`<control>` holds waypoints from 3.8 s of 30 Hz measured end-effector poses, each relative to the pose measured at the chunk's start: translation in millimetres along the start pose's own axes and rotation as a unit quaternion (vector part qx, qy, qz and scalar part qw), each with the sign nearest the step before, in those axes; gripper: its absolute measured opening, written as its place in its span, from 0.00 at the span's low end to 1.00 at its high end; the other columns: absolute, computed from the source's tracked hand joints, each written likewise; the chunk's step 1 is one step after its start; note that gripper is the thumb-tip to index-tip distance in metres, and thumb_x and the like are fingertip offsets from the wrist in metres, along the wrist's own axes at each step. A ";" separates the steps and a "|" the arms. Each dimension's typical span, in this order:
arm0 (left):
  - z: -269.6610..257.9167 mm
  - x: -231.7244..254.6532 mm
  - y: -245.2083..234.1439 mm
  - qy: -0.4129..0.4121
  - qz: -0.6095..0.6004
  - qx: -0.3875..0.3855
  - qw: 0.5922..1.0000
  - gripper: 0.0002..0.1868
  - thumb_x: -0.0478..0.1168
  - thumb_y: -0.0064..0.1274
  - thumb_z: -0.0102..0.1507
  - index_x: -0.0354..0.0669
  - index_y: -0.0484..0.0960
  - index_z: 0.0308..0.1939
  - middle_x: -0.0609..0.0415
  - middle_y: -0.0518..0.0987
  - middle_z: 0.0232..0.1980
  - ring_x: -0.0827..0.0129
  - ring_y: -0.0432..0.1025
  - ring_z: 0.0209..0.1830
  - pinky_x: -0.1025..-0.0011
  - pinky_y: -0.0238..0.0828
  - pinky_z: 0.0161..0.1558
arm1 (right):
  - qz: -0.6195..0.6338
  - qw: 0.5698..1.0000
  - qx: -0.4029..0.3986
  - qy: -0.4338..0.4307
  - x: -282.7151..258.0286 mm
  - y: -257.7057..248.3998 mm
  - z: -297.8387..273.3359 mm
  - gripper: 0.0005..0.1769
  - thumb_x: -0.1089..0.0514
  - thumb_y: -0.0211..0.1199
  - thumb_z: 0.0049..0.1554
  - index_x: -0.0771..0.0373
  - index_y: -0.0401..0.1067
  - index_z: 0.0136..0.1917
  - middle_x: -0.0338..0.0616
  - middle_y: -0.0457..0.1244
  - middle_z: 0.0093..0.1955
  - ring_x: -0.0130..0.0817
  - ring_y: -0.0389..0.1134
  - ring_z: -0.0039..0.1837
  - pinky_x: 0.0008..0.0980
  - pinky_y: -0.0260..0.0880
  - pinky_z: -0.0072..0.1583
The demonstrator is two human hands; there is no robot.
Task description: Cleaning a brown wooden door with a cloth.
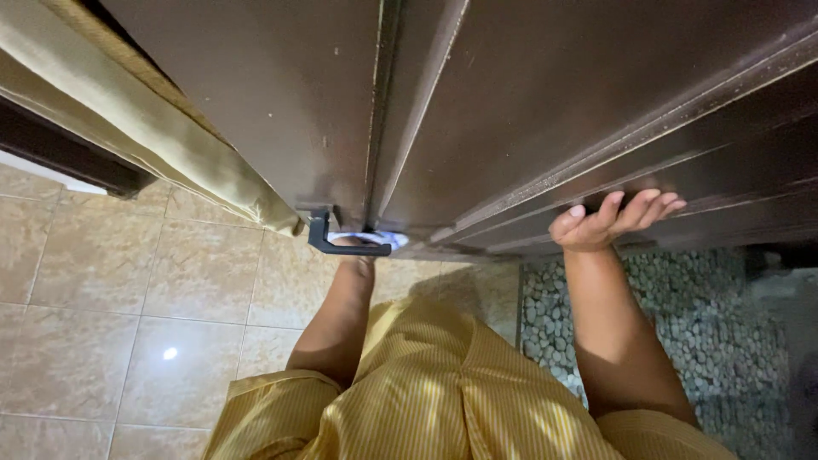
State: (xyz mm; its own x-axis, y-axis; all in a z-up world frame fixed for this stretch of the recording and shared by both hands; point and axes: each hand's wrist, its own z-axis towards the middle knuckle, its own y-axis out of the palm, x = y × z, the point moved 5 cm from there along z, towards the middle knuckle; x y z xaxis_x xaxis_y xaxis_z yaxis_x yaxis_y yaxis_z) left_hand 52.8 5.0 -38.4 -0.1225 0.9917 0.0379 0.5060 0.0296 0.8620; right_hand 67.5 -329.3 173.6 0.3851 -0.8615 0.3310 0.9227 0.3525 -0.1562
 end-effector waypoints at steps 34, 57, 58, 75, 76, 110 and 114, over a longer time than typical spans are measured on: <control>-135.1 -67.4 -10.2 0.055 0.754 -0.286 0.588 0.23 0.37 0.48 0.63 0.35 0.71 0.62 0.40 0.73 0.55 0.51 0.73 0.40 0.56 0.72 0.50 | 0.549 0.056 -0.045 0.833 -184.9 33.8 -205.6 0.25 0.51 0.51 0.60 0.68 0.62 0.65 0.58 0.61 0.58 0.55 0.65 0.57 0.55 0.71 0.54; -156.0 89.3 83.5 0.642 0.667 -0.357 0.125 0.11 0.47 0.57 0.59 0.44 0.79 0.31 0.52 0.74 0.34 0.57 0.67 0.38 0.56 0.59 0.47 | 0.816 -0.021 -0.045 0.576 -175.5 68.9 -134.7 0.24 0.69 0.51 0.63 0.69 0.68 0.71 0.57 0.63 0.72 0.58 0.60 0.75 0.71 0.52 0.79; -155.5 89.0 83.0 0.640 0.668 -0.358 0.128 0.11 0.47 0.57 0.59 0.44 0.79 0.31 0.52 0.74 0.34 0.57 0.67 0.38 0.56 0.59 0.47 | 0.814 -0.020 -0.046 0.579 -176.6 72.7 -165.1 0.24 0.69 0.51 0.63 0.69 0.68 0.71 0.57 0.63 0.72 0.58 0.60 0.75 0.71 0.52 0.79; -163.9 85.7 84.2 0.645 0.658 -0.361 0.145 0.10 0.45 0.59 0.57 0.43 0.80 0.33 0.51 0.74 0.36 0.54 0.68 0.42 0.55 0.60 0.52 | 0.581 -0.034 0.007 0.813 -162.4 60.8 -158.3 0.30 0.63 0.51 0.53 0.78 0.65 0.68 0.70 0.61 0.70 0.68 0.60 0.70 0.71 0.50 0.73; -165.8 85.8 81.6 0.643 0.660 -0.360 0.147 0.10 0.45 0.59 0.57 0.43 0.80 0.33 0.51 0.74 0.36 0.54 0.68 0.42 0.55 0.60 0.52 | 0.579 -0.036 0.006 0.815 -167.2 59.7 -167.2 0.30 0.63 0.51 0.53 0.78 0.65 0.68 0.70 0.61 0.70 0.68 0.60 0.70 0.71 0.50 0.73; -153.4 88.4 67.3 0.662 0.645 -0.359 0.128 0.12 0.47 0.59 0.55 0.44 0.78 0.30 0.51 0.73 0.35 0.54 0.68 0.40 0.54 0.61 0.51 | 0.601 0.007 -0.026 0.799 -172.3 55.5 -149.0 0.37 0.68 0.51 0.47 0.75 0.60 0.72 0.67 0.57 0.72 0.63 0.56 0.75 0.69 0.53 0.75; -152.0 88.8 73.0 0.667 0.639 -0.363 0.124 0.12 0.47 0.59 0.54 0.44 0.77 0.28 0.51 0.73 0.33 0.54 0.67 0.39 0.53 0.60 0.49 | 0.588 0.015 -0.025 0.808 -160.5 62.4 -167.8 0.37 0.63 0.54 0.48 0.74 0.61 0.71 0.66 0.55 0.73 0.62 0.55 0.75 0.66 0.55 0.74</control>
State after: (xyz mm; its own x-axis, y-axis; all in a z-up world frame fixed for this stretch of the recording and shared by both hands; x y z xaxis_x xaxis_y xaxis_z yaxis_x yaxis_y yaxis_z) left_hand -50.9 76.3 104.7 -0.6146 -0.7888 0.0107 0.6891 -0.5435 -0.4793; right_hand 60.3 -230.3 -45.4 -0.4059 0.8327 -0.3767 0.2780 0.5051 0.8171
